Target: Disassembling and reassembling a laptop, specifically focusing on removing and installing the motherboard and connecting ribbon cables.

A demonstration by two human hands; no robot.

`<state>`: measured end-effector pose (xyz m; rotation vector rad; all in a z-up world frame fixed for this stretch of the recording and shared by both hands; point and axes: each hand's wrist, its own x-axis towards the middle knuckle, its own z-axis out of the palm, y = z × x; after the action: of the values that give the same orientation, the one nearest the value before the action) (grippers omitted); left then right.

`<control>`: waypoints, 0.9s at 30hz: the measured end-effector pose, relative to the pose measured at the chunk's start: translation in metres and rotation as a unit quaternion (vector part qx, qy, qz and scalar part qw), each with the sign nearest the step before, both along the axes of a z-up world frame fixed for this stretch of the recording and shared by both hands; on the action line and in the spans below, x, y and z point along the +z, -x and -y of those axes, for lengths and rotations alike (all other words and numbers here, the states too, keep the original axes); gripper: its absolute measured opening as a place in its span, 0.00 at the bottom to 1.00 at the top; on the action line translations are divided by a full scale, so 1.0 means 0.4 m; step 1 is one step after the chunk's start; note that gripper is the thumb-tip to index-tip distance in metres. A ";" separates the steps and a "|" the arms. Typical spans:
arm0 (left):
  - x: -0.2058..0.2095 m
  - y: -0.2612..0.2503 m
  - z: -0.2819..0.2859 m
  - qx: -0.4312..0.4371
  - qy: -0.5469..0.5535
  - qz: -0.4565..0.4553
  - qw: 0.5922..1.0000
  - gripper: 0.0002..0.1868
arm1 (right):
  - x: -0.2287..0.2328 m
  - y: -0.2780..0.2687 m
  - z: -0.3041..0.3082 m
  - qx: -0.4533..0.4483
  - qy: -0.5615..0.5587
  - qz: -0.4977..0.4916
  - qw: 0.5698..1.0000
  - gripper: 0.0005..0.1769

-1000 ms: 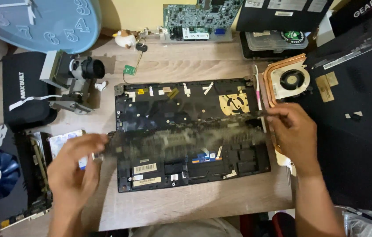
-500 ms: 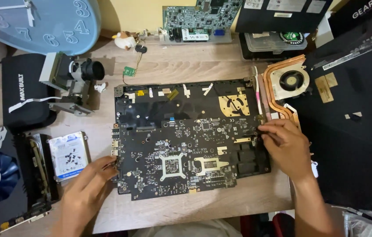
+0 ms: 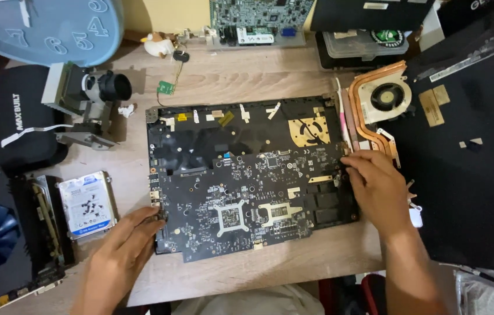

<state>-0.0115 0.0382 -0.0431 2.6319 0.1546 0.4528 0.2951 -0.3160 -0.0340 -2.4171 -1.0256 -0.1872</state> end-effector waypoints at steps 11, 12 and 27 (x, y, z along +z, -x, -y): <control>0.038 -0.006 0.011 -0.047 0.041 -0.088 0.994 0.30 | -0.006 0.010 -0.003 0.022 -0.049 0.032 0.998 0.14; 0.046 0.001 0.010 -0.063 0.052 -0.155 0.985 0.45 | -0.009 0.009 -0.002 0.014 -0.040 0.025 0.999 0.14; -0.003 -0.001 0.014 -0.037 0.029 -0.050 0.998 0.34 | 0.002 -0.002 -0.033 0.009 -0.038 0.026 0.999 0.13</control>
<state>-0.0110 0.0327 -0.0443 2.5937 0.1013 0.2880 0.2959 -0.3029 -0.0331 -2.3452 -1.0444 -0.2775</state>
